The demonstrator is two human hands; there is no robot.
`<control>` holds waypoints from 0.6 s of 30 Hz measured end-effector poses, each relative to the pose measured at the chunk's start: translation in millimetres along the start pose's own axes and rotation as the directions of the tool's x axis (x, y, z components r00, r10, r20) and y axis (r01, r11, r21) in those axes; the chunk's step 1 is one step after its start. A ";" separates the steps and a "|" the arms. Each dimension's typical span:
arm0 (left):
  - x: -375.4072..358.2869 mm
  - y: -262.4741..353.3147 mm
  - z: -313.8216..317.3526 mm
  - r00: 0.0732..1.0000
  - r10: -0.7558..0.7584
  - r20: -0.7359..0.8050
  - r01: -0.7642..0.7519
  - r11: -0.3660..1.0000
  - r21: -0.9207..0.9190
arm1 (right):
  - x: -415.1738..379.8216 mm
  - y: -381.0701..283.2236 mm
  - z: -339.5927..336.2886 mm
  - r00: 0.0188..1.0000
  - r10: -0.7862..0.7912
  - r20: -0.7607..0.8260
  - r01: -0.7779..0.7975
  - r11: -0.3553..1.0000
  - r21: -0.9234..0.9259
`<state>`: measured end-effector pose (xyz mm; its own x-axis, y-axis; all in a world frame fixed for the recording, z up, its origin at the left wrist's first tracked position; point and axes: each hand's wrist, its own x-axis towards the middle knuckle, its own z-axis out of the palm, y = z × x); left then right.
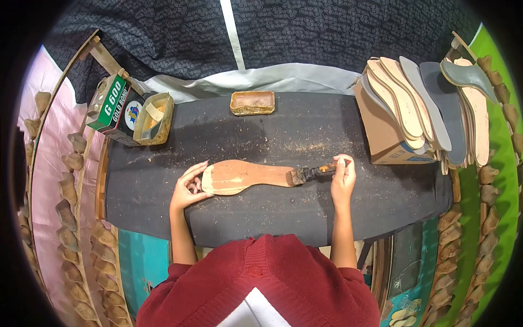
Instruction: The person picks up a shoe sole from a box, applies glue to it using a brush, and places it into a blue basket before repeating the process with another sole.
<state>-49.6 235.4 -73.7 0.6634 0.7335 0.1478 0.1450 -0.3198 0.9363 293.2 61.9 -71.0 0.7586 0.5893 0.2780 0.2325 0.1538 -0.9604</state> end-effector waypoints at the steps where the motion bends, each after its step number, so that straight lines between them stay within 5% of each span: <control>1: -0.3 -0.4 -0.8 1.000 -0.001 0.003 0.001 1.000 -0.008 | 0.4 0.7 -2.7 0.999 -0.006 -0.034 0.006 1.000 -0.008; 18: 0.9 2.3 -1.6 1.000 0.001 0.000 -0.001 1.000 0.003 | 9.0 5.5 -12.9 0.994 0.070 -0.085 -0.068 0.997 0.031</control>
<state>-49.8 236.3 -70.9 0.6635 0.7333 0.1483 0.1468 -0.3219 0.9353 309.1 57.8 -73.5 0.8220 0.5290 0.2107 0.1616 0.1380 -0.9771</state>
